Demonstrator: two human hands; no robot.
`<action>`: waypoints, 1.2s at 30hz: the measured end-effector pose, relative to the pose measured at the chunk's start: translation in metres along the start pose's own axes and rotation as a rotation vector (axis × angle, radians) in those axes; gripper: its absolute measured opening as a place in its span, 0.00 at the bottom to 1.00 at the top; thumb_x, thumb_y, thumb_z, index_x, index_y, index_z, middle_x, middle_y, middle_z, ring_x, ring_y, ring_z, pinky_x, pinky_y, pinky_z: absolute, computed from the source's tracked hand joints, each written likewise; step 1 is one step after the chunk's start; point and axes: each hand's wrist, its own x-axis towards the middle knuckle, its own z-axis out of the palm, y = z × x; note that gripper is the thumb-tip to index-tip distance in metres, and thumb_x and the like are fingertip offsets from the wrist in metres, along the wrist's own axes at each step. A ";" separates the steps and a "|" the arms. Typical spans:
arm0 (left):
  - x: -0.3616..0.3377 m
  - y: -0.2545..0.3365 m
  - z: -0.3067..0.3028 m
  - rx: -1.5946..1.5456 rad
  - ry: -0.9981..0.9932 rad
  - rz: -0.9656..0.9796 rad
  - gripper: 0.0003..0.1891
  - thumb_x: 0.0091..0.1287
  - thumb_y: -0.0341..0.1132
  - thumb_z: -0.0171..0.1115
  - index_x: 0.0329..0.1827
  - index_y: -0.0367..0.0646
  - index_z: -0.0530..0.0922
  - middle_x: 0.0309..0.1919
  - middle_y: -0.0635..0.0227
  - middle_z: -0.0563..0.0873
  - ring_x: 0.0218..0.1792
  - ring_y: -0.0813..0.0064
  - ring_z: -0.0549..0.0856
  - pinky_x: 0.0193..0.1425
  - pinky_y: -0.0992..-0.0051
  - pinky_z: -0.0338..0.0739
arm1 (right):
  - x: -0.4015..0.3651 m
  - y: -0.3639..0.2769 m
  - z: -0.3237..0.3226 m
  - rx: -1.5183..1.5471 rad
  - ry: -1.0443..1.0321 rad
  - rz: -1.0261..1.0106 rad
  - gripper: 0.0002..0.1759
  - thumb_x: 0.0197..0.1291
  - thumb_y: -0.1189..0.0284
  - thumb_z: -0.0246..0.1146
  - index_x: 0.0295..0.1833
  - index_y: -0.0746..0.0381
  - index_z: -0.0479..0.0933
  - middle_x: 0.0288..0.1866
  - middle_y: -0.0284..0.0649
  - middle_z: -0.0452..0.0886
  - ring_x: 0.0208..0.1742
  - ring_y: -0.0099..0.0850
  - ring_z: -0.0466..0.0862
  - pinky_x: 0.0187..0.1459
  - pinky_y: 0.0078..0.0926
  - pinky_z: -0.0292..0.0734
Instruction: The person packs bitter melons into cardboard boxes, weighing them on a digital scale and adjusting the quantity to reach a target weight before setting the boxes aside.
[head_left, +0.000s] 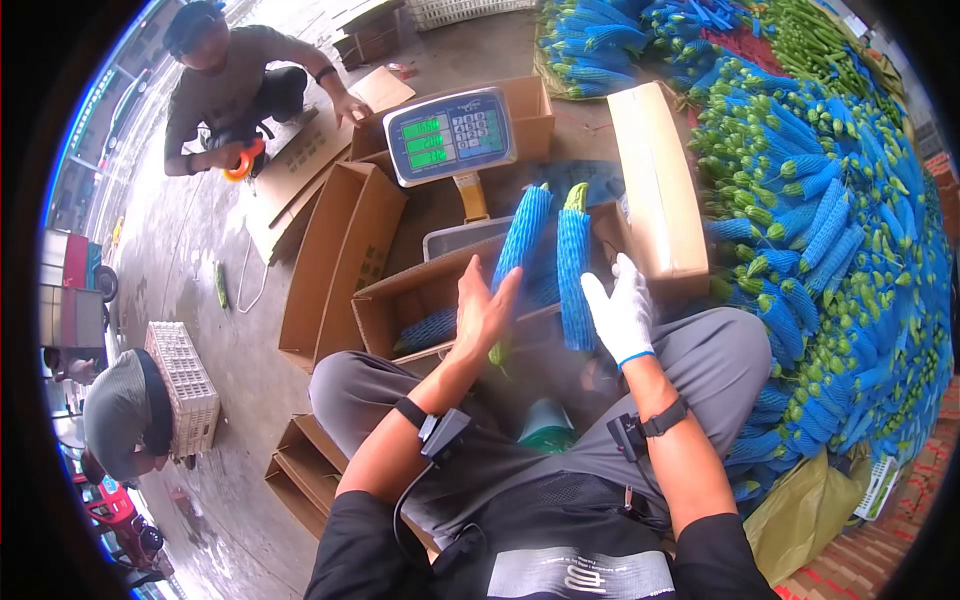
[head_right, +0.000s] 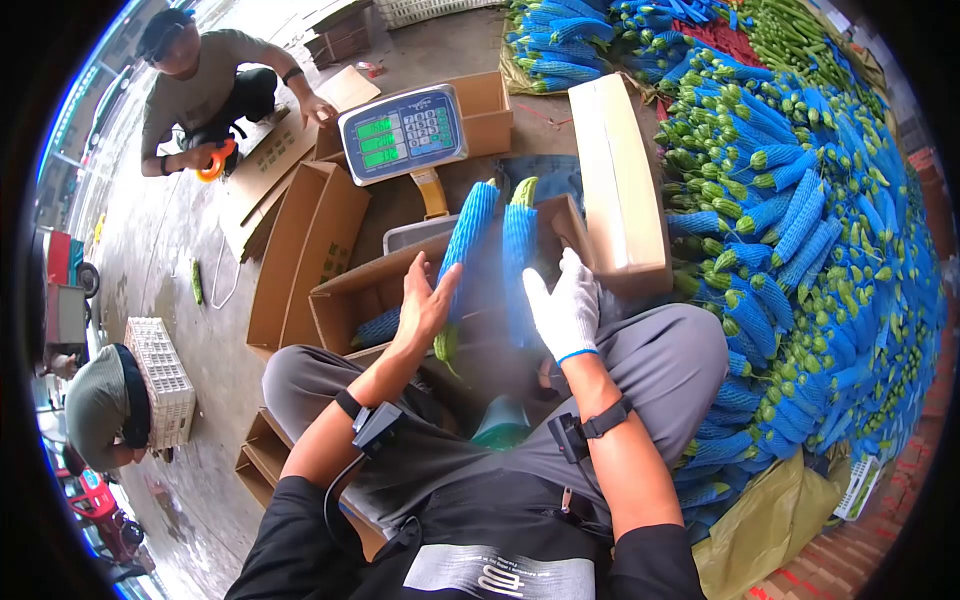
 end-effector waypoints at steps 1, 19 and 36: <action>0.000 0.000 0.000 0.000 0.000 -0.001 0.51 0.73 0.60 0.67 0.85 0.28 0.58 0.80 0.33 0.67 0.81 0.41 0.68 0.85 0.54 0.63 | 0.000 0.001 0.002 0.000 -0.001 0.000 0.45 0.69 0.50 0.71 0.79 0.69 0.67 0.71 0.60 0.79 0.73 0.55 0.76 0.74 0.48 0.71; 0.022 -0.064 0.005 -0.326 -0.222 0.126 0.20 0.81 0.39 0.64 0.68 0.36 0.76 0.49 0.65 0.86 0.46 0.73 0.84 0.53 0.67 0.81 | -0.002 -0.030 -0.025 0.759 -0.247 0.192 0.21 0.61 0.59 0.70 0.50 0.65 0.80 0.39 0.48 0.87 0.42 0.40 0.90 0.46 0.41 0.83; 0.018 -0.055 -0.013 -0.159 -0.382 0.006 0.31 0.77 0.53 0.69 0.73 0.41 0.74 0.51 0.66 0.82 0.50 0.71 0.81 0.57 0.67 0.75 | -0.105 0.237 -0.230 0.858 1.043 0.441 0.22 0.69 0.58 0.70 0.52 0.68 0.82 0.41 0.41 0.86 0.42 0.33 0.85 0.47 0.36 0.82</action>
